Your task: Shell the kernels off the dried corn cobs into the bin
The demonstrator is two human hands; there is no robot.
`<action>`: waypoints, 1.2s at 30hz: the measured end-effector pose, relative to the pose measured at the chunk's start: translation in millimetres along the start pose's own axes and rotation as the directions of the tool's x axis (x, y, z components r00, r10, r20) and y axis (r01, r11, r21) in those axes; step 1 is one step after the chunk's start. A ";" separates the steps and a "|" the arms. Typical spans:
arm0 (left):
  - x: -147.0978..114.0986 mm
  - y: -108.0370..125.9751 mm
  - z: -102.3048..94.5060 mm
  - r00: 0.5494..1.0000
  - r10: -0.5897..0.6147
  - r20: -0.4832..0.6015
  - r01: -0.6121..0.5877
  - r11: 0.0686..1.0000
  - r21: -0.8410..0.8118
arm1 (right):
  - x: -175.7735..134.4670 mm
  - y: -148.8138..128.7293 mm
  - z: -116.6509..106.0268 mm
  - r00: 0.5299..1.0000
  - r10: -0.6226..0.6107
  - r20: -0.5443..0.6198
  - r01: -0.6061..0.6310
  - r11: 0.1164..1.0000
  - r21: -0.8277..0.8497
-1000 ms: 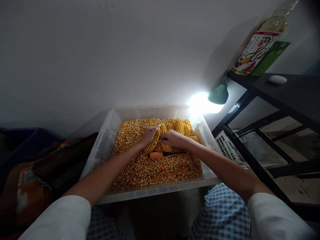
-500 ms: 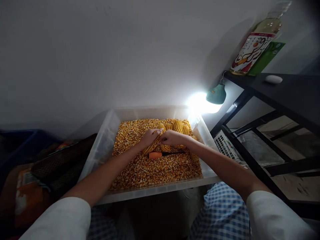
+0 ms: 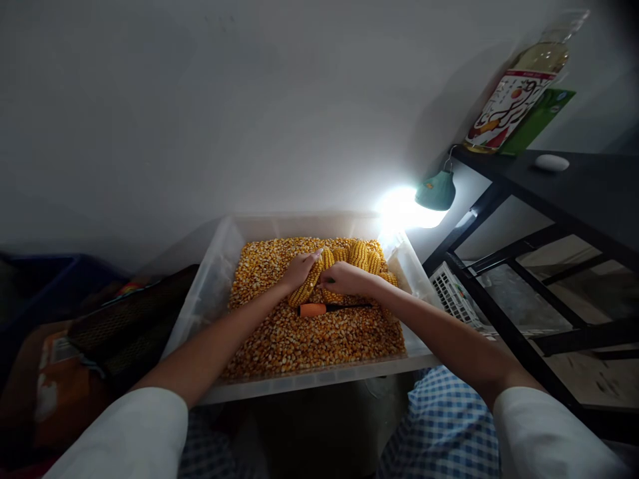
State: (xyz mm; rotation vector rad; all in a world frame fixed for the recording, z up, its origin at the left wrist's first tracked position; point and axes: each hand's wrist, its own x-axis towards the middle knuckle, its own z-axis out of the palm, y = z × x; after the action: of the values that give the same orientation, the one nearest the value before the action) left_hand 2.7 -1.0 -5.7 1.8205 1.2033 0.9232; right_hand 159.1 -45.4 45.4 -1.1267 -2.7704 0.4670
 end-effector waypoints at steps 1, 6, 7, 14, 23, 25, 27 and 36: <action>1.3 -2.2 -0.6 1.000 -0.024 -0.019 0.024 1.000 0.002 | 0.0 -0.3 -0.6 1.000 0.010 -0.005 -0.010 1.000 -0.008; 4.7 -9.5 -3.5 0.993 -0.075 -0.088 0.077 0.997 0.016 | 0.6 -1.5 -0.1 0.997 0.058 -0.052 -0.060 0.997 -0.039; 5.0 -10.1 -3.7 0.992 -0.075 -0.099 0.076 0.997 0.014 | 0.8 -2.2 1.0 0.995 0.069 -0.066 -0.073 0.996 -0.051; 5.0 -10.8 -1.9 0.975 -0.101 -0.195 0.107 0.994 0.020 | 2.6 -13.9 20.6 0.965 0.219 -0.146 -0.240 0.960 -0.145; -9.1 6.1 1.6 0.996 0.076 -0.047 -0.069 0.988 0.137 | 2.7 1.7 20.5 0.994 0.075 -0.081 -0.066 0.993 0.100; -10.2 9.8 2.7 0.995 0.090 0.036 -0.094 0.985 0.146 | 3.1 5.2 17.2 1.000 0.006 -0.031 -0.002 0.991 0.136; -9.7 11.5 3.4 0.994 0.080 0.078 -0.091 0.986 0.142 | 3.8 6.0 16.0 0.999 -0.044 0.006 0.042 0.986 0.159; 2.0 -4.7 -0.5 1.000 -0.028 -0.005 0.028 1.000 0.003 | 0.6 4.5 1.7 0.997 0.028 -0.069 -0.023 0.998 0.065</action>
State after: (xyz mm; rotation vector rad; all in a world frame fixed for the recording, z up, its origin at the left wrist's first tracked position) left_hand 1.0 2.3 -9.3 1.8002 1.2306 0.9115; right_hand 161.2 -42.3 42.3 -1.1429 -2.6642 0.5053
